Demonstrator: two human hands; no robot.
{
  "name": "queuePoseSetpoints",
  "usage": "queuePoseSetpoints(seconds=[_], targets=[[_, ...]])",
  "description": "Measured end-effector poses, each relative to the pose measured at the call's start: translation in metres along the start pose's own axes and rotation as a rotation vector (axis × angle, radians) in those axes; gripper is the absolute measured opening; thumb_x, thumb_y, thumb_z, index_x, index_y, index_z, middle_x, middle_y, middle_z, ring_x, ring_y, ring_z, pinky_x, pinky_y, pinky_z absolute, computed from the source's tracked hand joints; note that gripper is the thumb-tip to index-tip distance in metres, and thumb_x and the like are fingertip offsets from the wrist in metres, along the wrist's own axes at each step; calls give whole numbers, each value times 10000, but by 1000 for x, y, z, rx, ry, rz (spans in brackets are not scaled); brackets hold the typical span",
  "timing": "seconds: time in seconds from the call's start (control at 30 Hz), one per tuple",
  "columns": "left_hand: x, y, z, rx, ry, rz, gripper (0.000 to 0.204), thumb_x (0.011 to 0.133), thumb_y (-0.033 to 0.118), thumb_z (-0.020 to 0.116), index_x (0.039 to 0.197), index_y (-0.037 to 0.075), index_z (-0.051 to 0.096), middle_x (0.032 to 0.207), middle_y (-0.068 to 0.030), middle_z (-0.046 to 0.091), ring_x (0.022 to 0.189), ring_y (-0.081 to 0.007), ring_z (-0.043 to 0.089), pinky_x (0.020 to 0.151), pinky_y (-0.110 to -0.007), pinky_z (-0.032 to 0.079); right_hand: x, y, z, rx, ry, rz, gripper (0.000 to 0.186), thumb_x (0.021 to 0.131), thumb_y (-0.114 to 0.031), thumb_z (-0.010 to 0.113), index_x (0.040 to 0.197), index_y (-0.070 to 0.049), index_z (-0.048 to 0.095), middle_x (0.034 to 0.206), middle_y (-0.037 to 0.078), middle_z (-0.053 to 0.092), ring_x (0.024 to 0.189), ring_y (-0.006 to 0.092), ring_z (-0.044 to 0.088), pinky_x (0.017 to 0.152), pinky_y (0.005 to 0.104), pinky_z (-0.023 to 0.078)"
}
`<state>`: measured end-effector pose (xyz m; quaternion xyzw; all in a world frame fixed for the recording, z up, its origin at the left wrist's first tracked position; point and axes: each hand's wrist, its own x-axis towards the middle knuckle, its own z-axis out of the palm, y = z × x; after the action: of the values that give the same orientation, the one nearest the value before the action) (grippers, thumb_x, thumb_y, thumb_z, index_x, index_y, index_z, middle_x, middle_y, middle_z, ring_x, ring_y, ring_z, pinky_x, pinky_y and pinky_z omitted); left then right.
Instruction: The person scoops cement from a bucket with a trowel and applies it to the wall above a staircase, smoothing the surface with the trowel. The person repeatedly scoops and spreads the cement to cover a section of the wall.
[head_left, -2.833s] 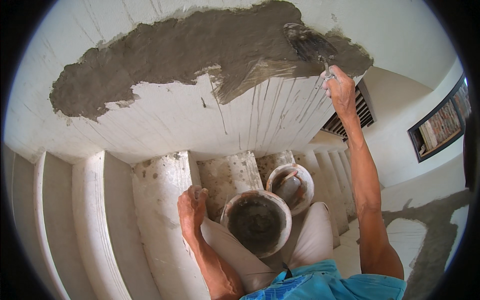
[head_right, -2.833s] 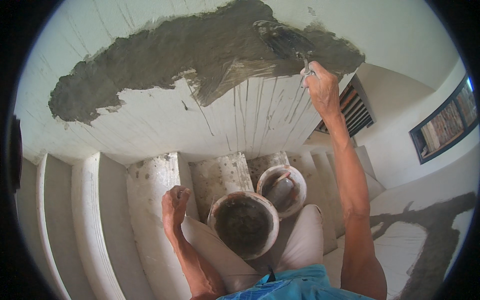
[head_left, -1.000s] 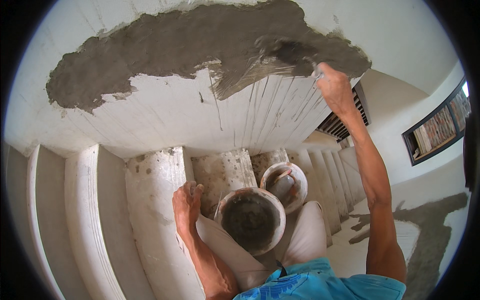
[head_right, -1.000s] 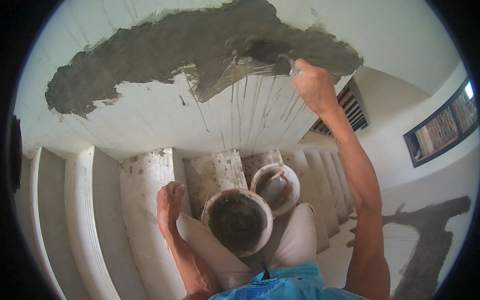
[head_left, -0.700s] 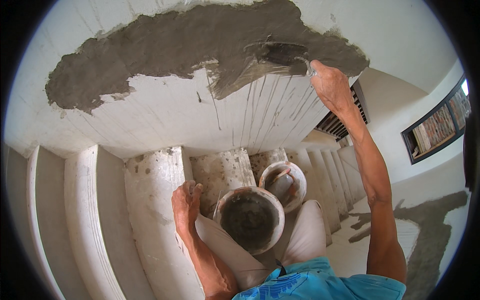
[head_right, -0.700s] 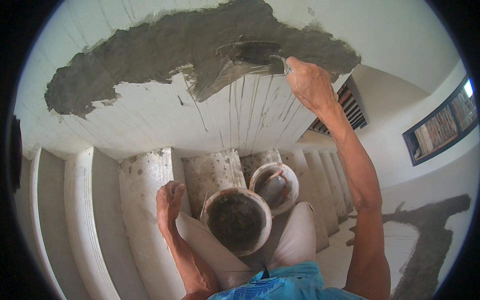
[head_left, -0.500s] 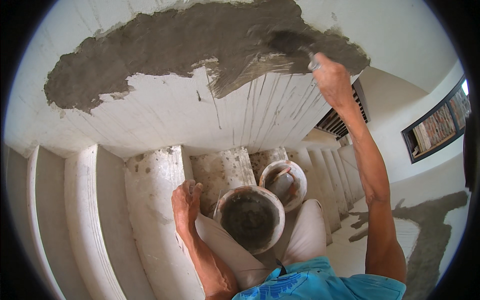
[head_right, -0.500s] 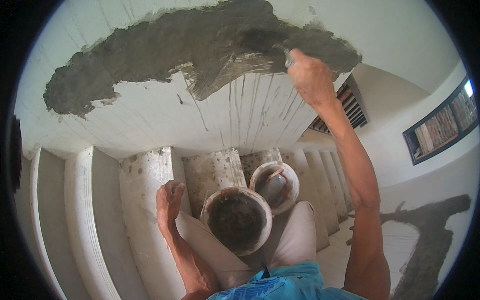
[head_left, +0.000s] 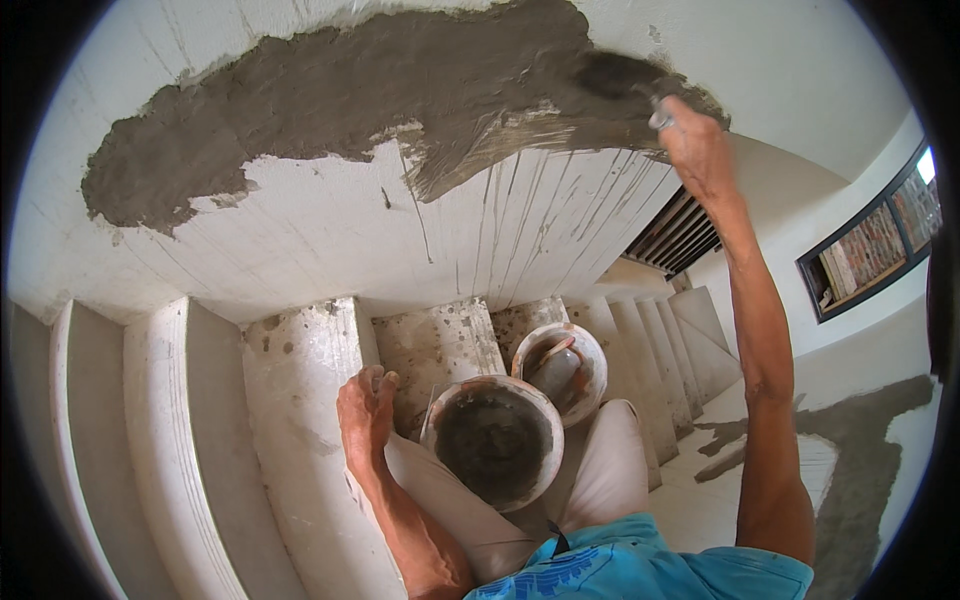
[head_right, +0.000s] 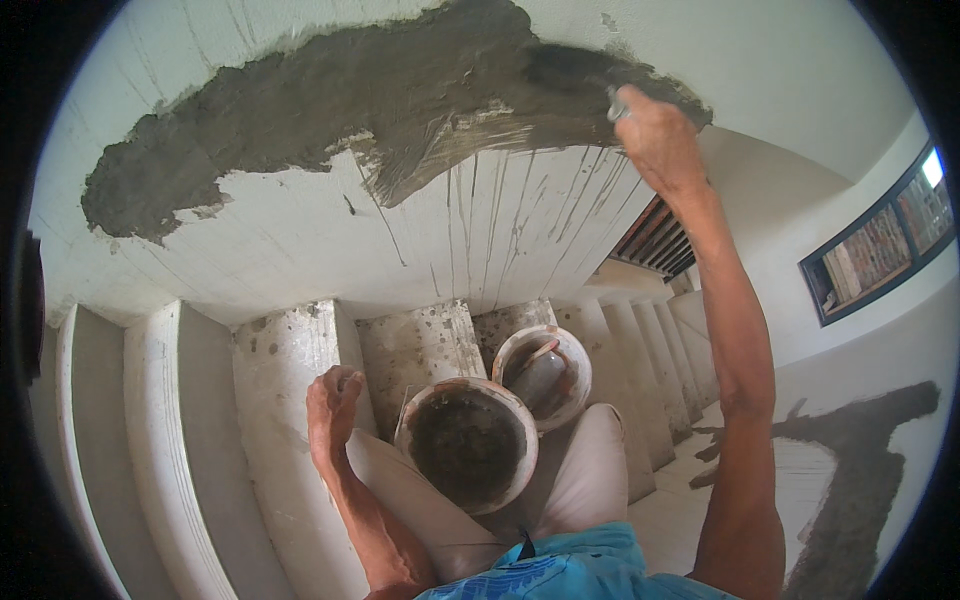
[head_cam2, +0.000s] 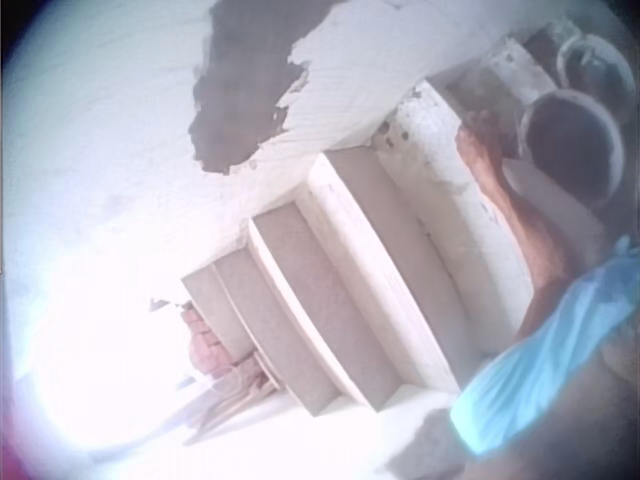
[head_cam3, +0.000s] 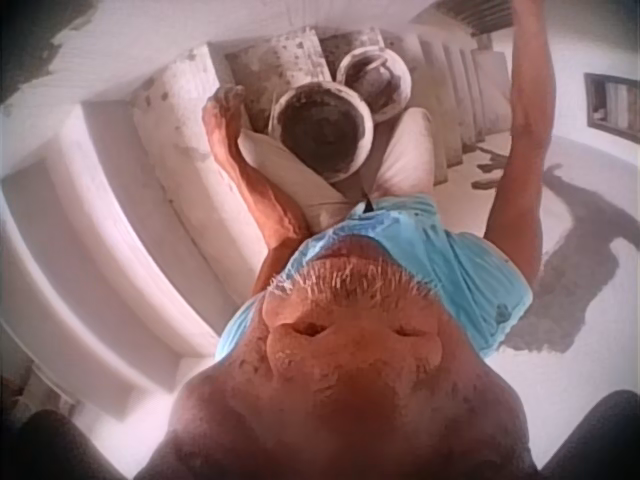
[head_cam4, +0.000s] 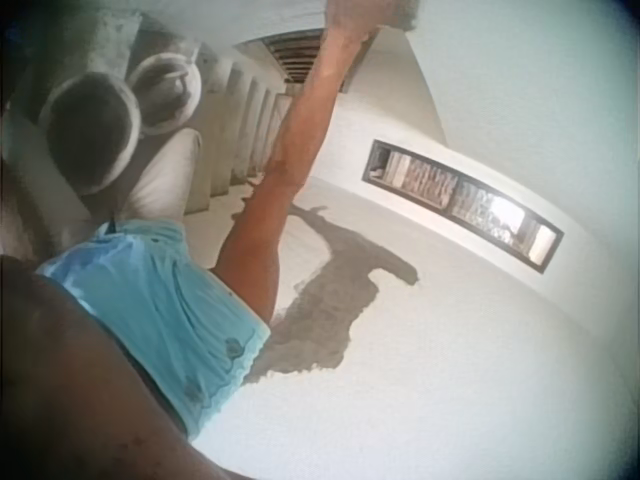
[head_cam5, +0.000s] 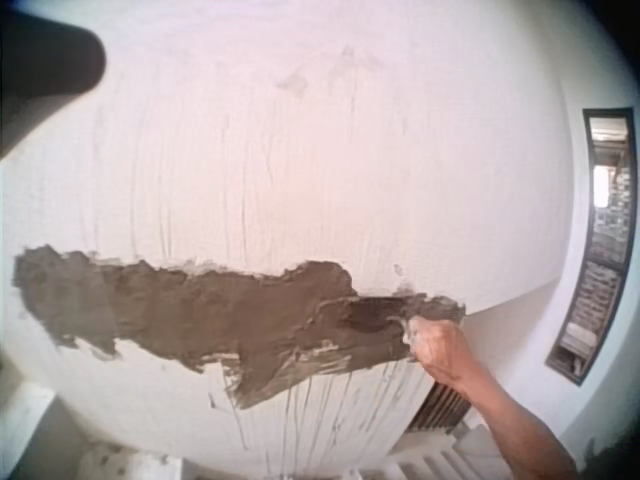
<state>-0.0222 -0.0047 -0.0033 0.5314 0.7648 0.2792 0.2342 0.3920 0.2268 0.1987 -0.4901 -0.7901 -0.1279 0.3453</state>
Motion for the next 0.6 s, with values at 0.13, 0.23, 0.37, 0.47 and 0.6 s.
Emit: queuePoseSetpoints(seconds=[0.13,0.23,0.37,0.47,0.6], targets=[[-1,7,-4,-6,-48,-59,374,928,299,651,1103,-25,718,1035,-248,725,989,-434,676,891,-483,512,-7,1,4,-32,-43,-11,157,861,-143,550,937,-7,557,669,215,568,603,391,560,618,476,469],[-1,3,-3,-1,-41,-43,371,929,295,649,1098,-29,718,1043,-251,723,1000,-435,672,896,-483,510,0,-7,-8,48,93,20,151,864,-136,550,950,-12,557,676,228,571,618,408,574,630,497,469],[0,1,-1,-1,-38,-41,367,928,286,648,1106,-28,716,1051,-254,721,1011,-432,669,903,-480,507,-4,-3,4,-69,-41,-27,133,858,-112,552,946,-14,557,680,221,582,634,417,589,630,498,476],[0,3,0,-5,-41,-46,363,927,278,648,1109,-29,713,1055,-257,719,1015,-430,667,906,-478,505,-3,-4,0,-24,18,-51,119,848,-96,558,937,-18,552,682,218,591,642,420,599,624,500,477],[-1,5,-3,-8,-56,-57,359,927,271,648,1107,-34,710,1058,-257,717,1016,-429,667,903,-479,503,-8,-11,8,-109,-66,-97,112,840,-82,562,935,-24,555,700,222,611,664,428,619,636,503,483]])
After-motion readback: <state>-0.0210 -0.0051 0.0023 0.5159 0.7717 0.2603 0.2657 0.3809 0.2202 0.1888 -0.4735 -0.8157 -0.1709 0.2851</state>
